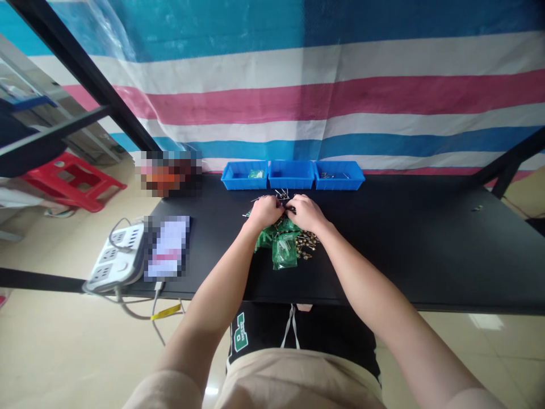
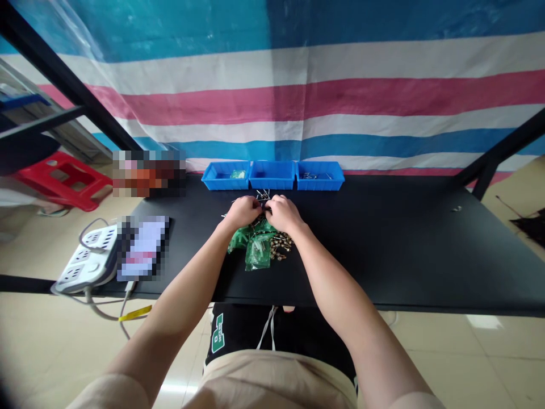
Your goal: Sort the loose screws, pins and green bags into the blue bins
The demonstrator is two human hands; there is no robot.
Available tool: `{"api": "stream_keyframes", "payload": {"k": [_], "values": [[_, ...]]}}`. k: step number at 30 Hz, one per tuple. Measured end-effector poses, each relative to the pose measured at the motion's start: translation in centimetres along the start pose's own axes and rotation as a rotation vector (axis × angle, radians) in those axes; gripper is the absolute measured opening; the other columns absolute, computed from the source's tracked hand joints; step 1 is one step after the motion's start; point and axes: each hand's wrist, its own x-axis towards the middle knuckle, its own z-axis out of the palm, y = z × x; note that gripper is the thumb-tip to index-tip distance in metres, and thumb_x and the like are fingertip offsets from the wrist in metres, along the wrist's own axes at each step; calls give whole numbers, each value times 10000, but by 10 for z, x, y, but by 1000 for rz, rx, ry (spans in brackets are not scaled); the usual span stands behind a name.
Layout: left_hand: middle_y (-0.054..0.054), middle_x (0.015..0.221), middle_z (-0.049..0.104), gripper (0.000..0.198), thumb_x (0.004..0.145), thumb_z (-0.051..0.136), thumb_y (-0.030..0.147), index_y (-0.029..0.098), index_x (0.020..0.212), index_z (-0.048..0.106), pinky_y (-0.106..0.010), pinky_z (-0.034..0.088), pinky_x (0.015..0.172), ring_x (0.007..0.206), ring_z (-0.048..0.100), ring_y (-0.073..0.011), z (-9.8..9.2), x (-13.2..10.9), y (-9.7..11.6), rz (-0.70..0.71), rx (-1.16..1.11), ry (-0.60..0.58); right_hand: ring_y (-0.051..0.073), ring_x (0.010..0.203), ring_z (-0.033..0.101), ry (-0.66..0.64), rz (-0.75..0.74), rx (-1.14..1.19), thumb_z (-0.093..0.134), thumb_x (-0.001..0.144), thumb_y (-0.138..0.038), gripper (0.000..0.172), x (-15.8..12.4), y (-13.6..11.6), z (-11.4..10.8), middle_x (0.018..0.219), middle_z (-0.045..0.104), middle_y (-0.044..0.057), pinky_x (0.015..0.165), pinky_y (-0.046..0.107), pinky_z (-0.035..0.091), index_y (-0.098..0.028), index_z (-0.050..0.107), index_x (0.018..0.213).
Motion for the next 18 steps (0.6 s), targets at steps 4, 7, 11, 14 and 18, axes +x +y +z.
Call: {"api": "stream_keyframes", "payload": {"k": [4,7,11,14,18], "values": [[-102,898,744,222,789,556,256,169,889,734,-319,504,793,884,682,-265,-4,1,0,-63,-135,5,251,991,576,79,1,63,585,870,-262,228,1,3,2,1011,677,100,879,351,465,-170,728,1023],[-88,880,738,197,780,561,235,157,870,717,-295,488,763,849,665,-236,-7,0,0,-86,-278,48,243,979,582,163,-40,134,602,862,-270,216,1,4,4,1004,683,97,881,351,465,-168,723,1009],[-52,826,713,137,779,553,223,155,799,670,-270,462,706,769,622,-182,-6,2,-3,-48,-521,124,230,909,593,220,-123,198,613,862,-280,176,1,3,4,911,683,90,835,338,461,-159,713,942],[-30,773,677,97,770,573,232,154,772,630,-254,447,671,713,584,-148,-1,6,-6,9,-733,166,203,814,584,229,-162,223,564,895,-251,165,1,1,3,806,664,68,784,318,444,-170,695,836],[-5,684,620,85,755,617,229,150,755,588,-238,434,641,639,551,-114,1,8,-5,31,-1026,157,171,716,558,279,-167,281,519,920,-235,216,1,1,2,744,628,46,687,288,411,-178,664,770]]}}
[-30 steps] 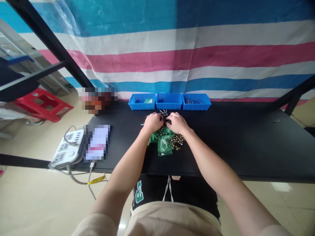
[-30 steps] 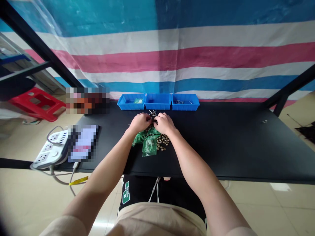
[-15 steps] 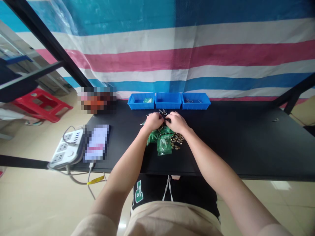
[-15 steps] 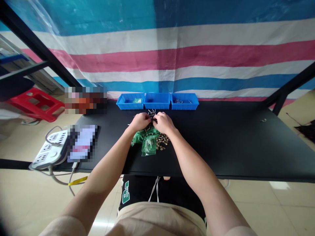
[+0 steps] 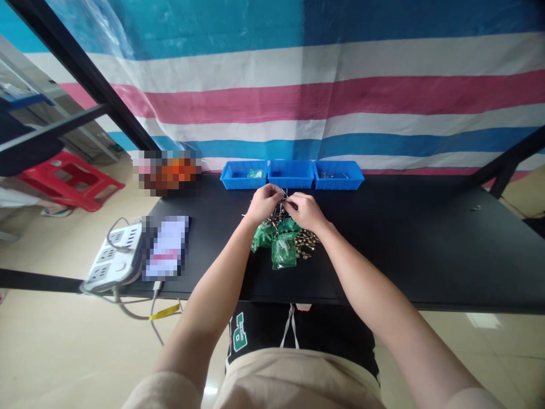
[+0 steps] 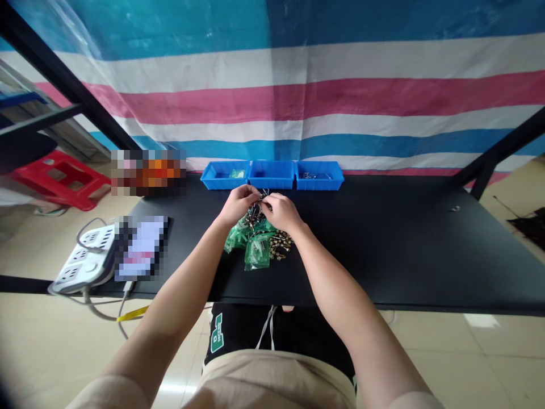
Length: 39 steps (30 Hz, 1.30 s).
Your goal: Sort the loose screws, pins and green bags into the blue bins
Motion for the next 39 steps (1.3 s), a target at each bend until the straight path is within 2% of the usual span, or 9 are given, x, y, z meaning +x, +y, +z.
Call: {"api": "stream_keyframes", "payload": {"k": [7,15,20,24,29,39], "values": [[-2,636,608,78,784,616,176,148,746,554,-231,463,639,618,587,-104,1,-4,13,-77,-281,2,141,631,530,53,10,101,566,881,-241,168,0,0,0,719,631,27,628,268,391,-177,648,750],[0,651,613,106,760,654,196,146,737,563,-226,475,653,626,588,-96,0,-3,11,-90,-374,10,135,600,534,90,72,194,578,847,-263,189,1,-5,-2,662,637,17,618,265,404,-175,641,691],[4,657,600,123,777,656,253,143,807,611,-209,411,577,604,553,-93,-1,-2,11,-82,-241,60,131,564,528,151,307,413,611,811,-384,258,4,-2,-4,601,632,5,570,262,387,-169,645,672],[0,700,607,161,783,643,283,145,862,620,-225,411,596,622,544,-99,-1,-1,6,-68,-101,95,95,488,468,289,468,606,642,774,-434,294,9,10,-4,575,598,-9,502,241,350,-172,632,642],[-25,770,658,207,755,659,325,151,867,652,-248,427,642,690,563,-132,-3,0,-1,-13,185,136,58,415,402,473,660,772,686,749,-420,270,15,23,-8,578,576,-24,415,216,282,-168,619,679],[-64,867,714,220,790,628,342,164,912,670,-313,474,762,803,642,-200,-5,-4,4,16,430,104,44,383,407,653,758,754,677,769,-371,235,18,41,-17,581,574,-41,374,198,280,-158,608,700]]}}
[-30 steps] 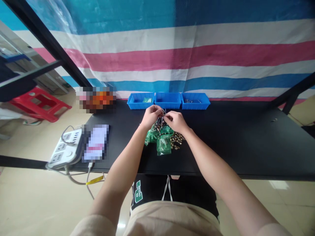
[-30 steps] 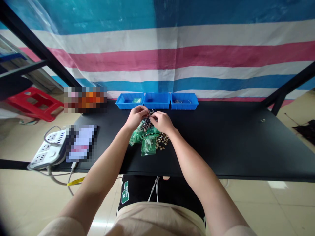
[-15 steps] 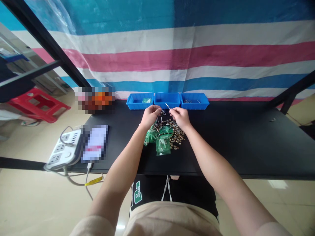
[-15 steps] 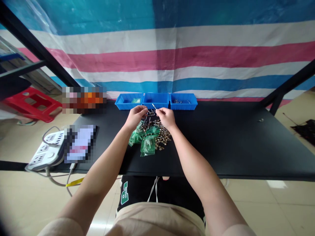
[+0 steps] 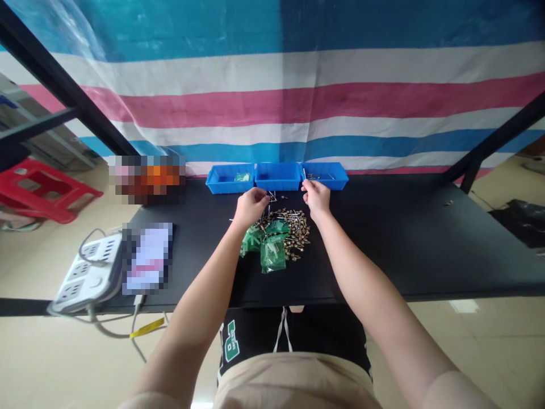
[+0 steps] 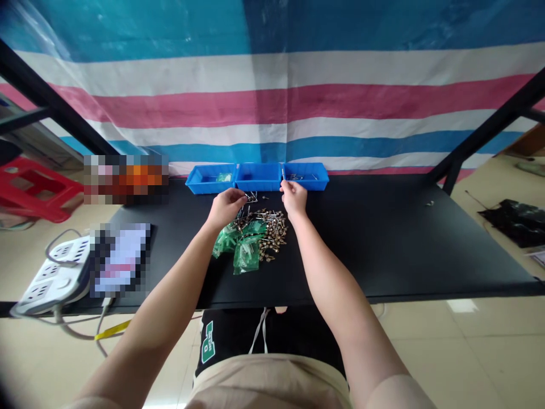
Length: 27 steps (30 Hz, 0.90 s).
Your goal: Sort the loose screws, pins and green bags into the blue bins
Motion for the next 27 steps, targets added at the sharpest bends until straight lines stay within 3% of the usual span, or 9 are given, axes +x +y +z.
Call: {"api": "stream_keyframes", "payload": {"k": [15,19,23,27], "values": [[-74,900,730,177,808,621,303,181,926,674,-311,485,780,819,654,-207,1,0,2,27,126,-26,48,346,407,240,2,-11,622,827,-394,225,16,6,-11,552,540,-69,341,185,269,-177,593,778],[-74,899,728,174,806,626,295,181,927,675,-304,483,771,817,651,-207,1,-1,3,35,154,-35,53,345,405,282,8,19,603,837,-374,204,18,5,-13,532,539,-79,347,182,281,-176,617,880],[-80,917,724,180,809,620,279,177,947,673,-309,479,780,829,650,-212,1,-1,3,38,171,-51,59,359,409,246,7,38,590,831,-321,254,14,4,-11,537,571,-74,368,183,306,-169,626,1032],[-81,916,714,190,820,598,265,175,970,672,-313,481,787,831,640,-214,1,-1,2,68,220,-52,87,444,492,111,-100,-88,575,836,-352,332,7,6,-7,574,598,-52,465,209,409,-158,637,1099]]}}
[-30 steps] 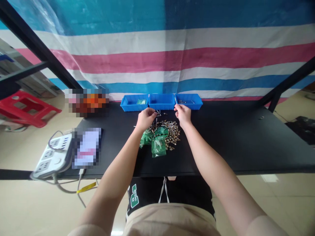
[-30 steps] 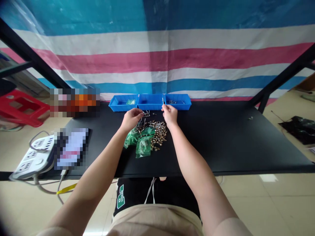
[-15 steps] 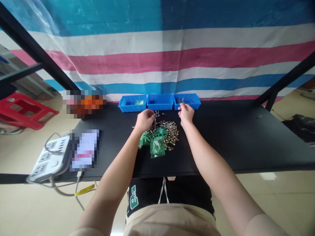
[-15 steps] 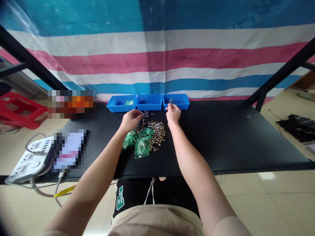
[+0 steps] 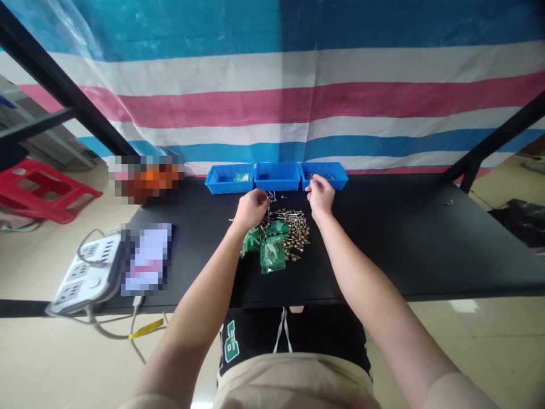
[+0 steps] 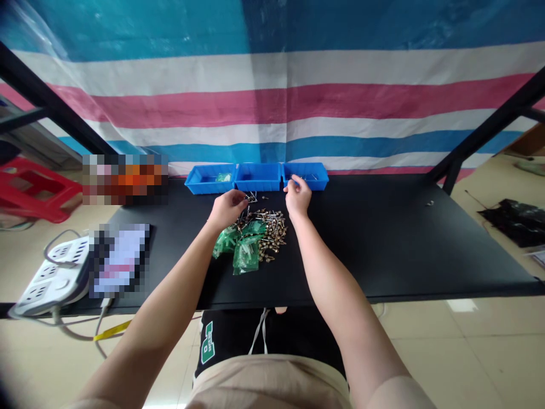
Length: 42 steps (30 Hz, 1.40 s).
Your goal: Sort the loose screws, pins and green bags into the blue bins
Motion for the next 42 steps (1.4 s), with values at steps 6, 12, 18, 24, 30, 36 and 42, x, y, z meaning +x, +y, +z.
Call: {"api": "stream_keyframes", "payload": {"k": [6,12,18,24,30,36,42], "values": [[-148,977,657,274,849,541,281,143,1029,695,-380,476,865,955,615,-294,-1,-4,4,51,308,25,168,650,618,-329,-384,-436,560,848,-317,295,-25,-3,5,664,661,7,731,305,499,-175,689,1072],[-201,1007,639,353,850,553,392,123,1017,708,-426,479,839,979,611,-360,-1,-8,5,0,472,-89,232,872,605,-583,-615,-794,619,822,-309,310,-48,-11,10,860,681,70,788,339,493,-169,698,1088],[-174,986,662,298,846,545,367,149,965,709,-396,486,795,950,636,-338,2,-7,1,20,483,-141,255,939,585,-659,-618,-870,633,834,-322,314,-53,-15,10,946,684,92,811,358,489,-174,691,1105],[-186,1003,683,280,862,494,294,141,945,713,-400,491,811,984,644,-341,4,-6,2,28,530,-166,266,970,584,-692,-620,-904,615,853,-313,303,-53,-15,10,994,687,110,835,370,487,-160,692,1103],[-164,994,697,287,853,473,286,137,928,706,-397,504,800,960,662,-324,5,-8,5,46,551,-158,249,1005,583,-713,-612,-929,596,867,-313,285,-55,-16,10,1041,686,98,863,349,484,-173,695,1095],[-173,1000,697,299,844,483,313,126,928,700,-415,504,821,980,659,-335,7,-8,5,55,577,-160,244,996,585,-722,-613,-936,590,874,-313,285,-55,-18,10,1041,689,96,850,339,485,-168,698,1094],[-194,1014,692,294,848,463,274,106,921,694,-446,486,861,1014,647,-353,11,-7,3,66,586,-176,246,1002,585,-731,-629,-949,583,876,-301,281,-56,-18,11,1038,695,96,842,339,486,-165,700,1093]]}}
